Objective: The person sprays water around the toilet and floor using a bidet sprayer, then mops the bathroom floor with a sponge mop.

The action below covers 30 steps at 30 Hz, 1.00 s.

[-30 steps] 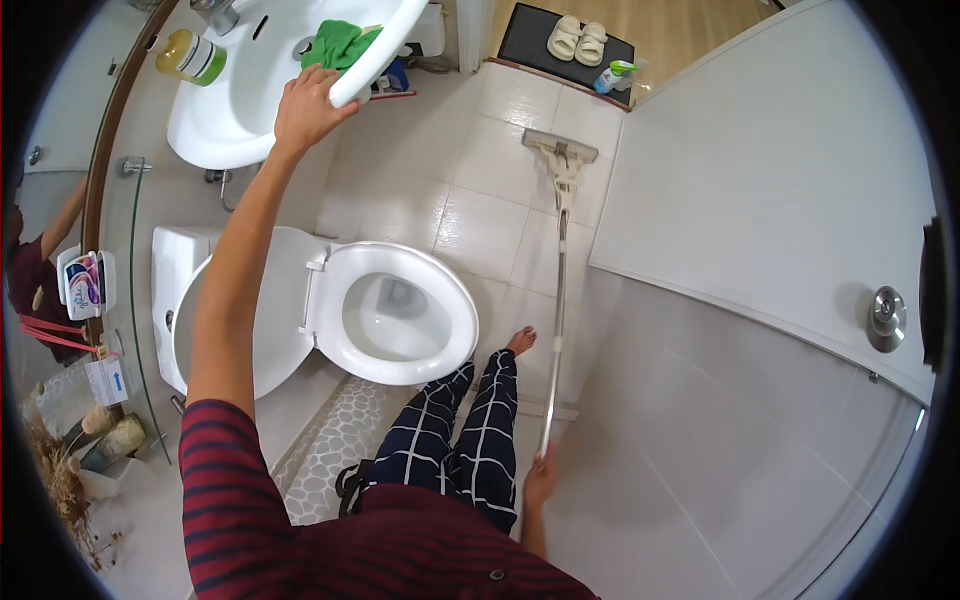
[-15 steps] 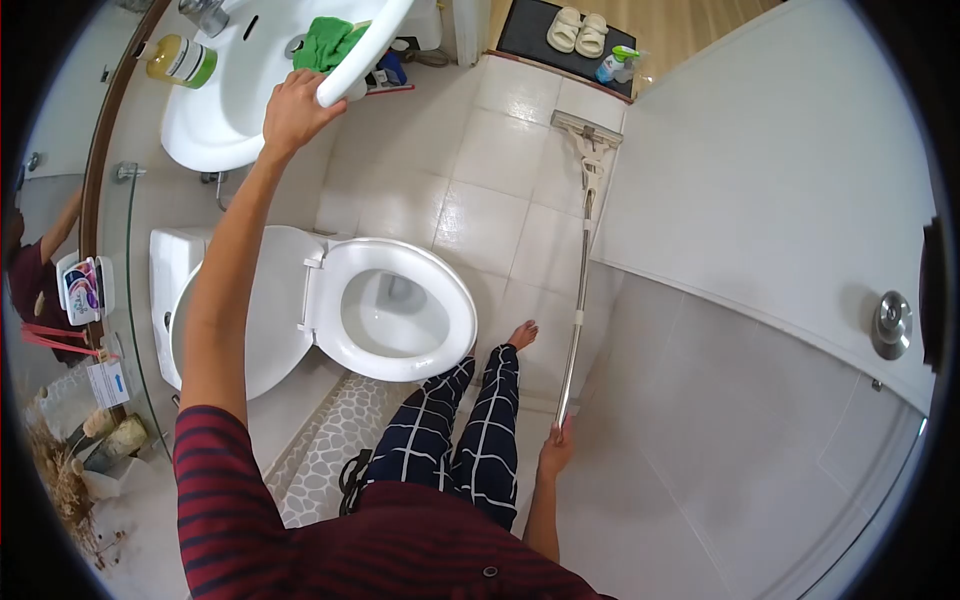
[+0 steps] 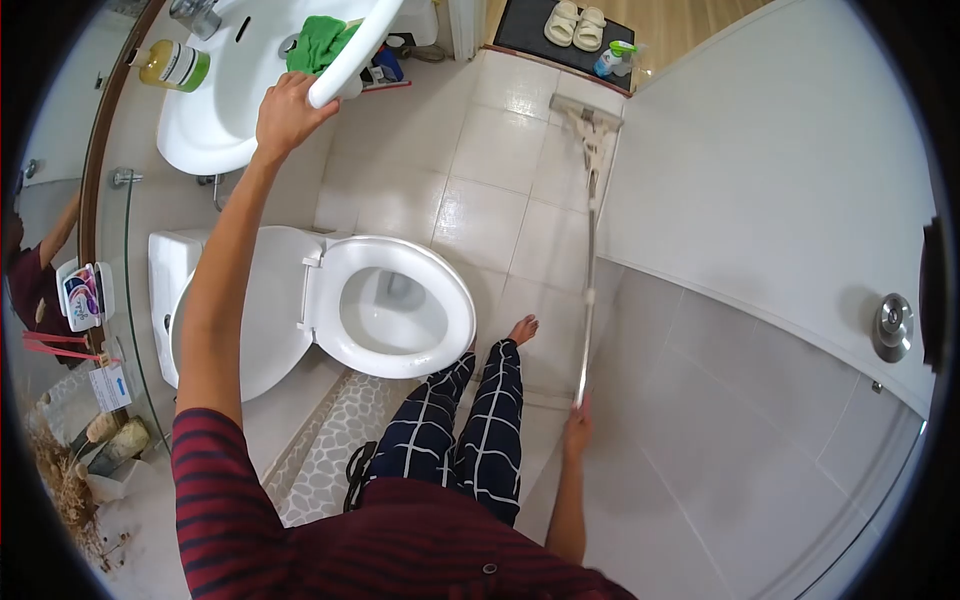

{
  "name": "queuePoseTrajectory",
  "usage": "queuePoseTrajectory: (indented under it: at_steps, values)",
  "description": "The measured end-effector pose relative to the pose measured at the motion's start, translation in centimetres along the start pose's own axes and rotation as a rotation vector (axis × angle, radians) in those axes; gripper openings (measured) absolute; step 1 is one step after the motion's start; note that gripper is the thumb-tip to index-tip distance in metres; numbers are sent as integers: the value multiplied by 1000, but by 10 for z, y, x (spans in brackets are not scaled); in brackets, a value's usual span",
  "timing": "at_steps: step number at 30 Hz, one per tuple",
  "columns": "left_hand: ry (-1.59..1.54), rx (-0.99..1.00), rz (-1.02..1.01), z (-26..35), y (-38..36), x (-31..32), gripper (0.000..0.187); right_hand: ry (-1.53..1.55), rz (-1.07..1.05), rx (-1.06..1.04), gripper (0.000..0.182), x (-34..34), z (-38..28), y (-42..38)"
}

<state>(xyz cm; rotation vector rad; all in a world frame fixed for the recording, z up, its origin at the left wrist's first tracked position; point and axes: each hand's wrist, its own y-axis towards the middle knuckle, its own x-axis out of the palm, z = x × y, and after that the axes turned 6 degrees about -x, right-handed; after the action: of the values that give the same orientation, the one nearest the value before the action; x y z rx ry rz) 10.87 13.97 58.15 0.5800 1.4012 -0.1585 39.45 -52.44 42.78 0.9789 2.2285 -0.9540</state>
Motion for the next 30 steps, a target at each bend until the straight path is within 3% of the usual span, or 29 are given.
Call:
queuePoseTrajectory:
  at_steps: [2, 4, 5, 9, 11, 13, 16, 17, 18, 21, 25, 28, 30]
  values:
    - [12, -7, -35, 0, 4, -1, 39, 35, 2, -92, 44, -1, -17, 79]
    - [24, -45, -127, 4, 3, -6, 41, 211, -140, 121, 45, -3, -77, 127]
    - [36, -17, -80, 2, 3, -3, 42, 318, -204, 238, 46, -2, -110, 129]
    - [15, -8, -29, -1, 3, 3, 43, 152, -265, 53, 51, 31, -93, 0]
    - [29, -49, -88, 4, 5, -4, 43, 11, -242, -58, 50, 6, -86, -103]
    - [30, -74, -120, 8, 6, -8, 44, -98, -303, -16, 49, -28, -76, -155]
    - [15, -65, -120, 10, 4, -7, 43, 9, -335, 152, 47, -38, -77, -117]
    - [10, -59, -104, 8, 4, -4, 43, 54, -296, -20, 47, -20, -66, -83]
    - [4, -56, -96, 6, 1, -3, 43, 57, -296, -51, 48, -2, -81, -41]
    - [-1, -90, -131, 9, 2, -7, 42, 47, -386, 48, 50, 69, -196, 70]
    - [-28, -37, -101, 4, 1, -6, 40, 38, -274, -291, 54, 111, -187, -19]
    - [-44, -53, -62, 4, 1, -4, 38, -6, -364, -194, 55, 54, -187, -122]
    - [-57, -41, -33, 3, -2, 1, 38, 28, -498, 50, 56, 43, -226, -111]
